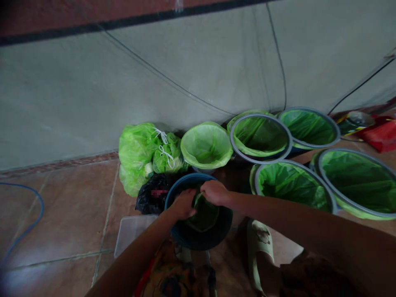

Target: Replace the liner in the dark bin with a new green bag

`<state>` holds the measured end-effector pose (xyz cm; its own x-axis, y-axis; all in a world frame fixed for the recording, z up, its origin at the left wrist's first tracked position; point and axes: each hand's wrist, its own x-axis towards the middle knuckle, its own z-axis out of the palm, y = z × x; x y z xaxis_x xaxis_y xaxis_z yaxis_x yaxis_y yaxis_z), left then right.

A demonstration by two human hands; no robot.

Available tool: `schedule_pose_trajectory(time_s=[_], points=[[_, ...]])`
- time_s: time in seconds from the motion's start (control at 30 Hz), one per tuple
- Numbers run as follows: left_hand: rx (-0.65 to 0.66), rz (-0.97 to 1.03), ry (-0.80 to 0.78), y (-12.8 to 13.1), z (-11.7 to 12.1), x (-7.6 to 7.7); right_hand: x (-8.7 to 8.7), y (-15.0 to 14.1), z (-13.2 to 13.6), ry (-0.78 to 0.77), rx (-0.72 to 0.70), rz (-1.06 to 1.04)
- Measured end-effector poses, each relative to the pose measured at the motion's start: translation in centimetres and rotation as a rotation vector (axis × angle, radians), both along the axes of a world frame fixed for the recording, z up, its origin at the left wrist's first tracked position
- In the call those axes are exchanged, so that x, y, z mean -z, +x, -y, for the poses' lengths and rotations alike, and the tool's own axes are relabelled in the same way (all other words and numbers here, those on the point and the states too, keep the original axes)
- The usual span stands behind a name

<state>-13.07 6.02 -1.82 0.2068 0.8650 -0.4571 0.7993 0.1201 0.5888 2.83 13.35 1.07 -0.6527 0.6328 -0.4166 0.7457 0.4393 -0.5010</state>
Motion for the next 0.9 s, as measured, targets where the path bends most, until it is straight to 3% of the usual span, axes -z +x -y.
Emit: schedule_pose_trajectory(time_s=[0.1, 0.2, 0.27, 0.37, 0.43, 0.57, 0.77, 0.9], points=[[-0.073, 0.218, 0.182, 0.3, 1.1, -1.4, -1.6, 1.5, -0.9, -0.247, 0.141, -0.214], [-0.25, 0.213, 0.274, 0.6, 1.5, -1.4, -2.6, 2.6, -0.8, -0.486, 0.392, -0.433], [-0.319, 0.118, 0.319, 0.3, 1.5, -1.2, -2.9, 3.3, -0.6, -0.484, 0.541, -0.491], [-0.39, -0.003, 0.448, -1.0, 1.3, -1.4, -3.0, 4.5, -0.8, -0.317, 0.627, -0.42], [-0.439, -0.041, 0.539, -2.2, 1.1, -2.1, -3.0, 5.1, -1.0, -0.239, 0.614, -0.322], [-0.52, -0.014, 0.598, -4.2, 0.3, -3.3, -3.4, 5.5, -1.5, -0.351, 0.53, -0.234], [-0.561, 0.257, 0.229, -4.7, -1.6, -2.7, -4.1, 5.9, -2.3, -0.009, 0.262, 0.148], [-0.521, 0.311, 0.195, -4.1, -2.2, -2.7, -3.9, 4.9, -2.2, 0.059, 0.069, -0.027]])
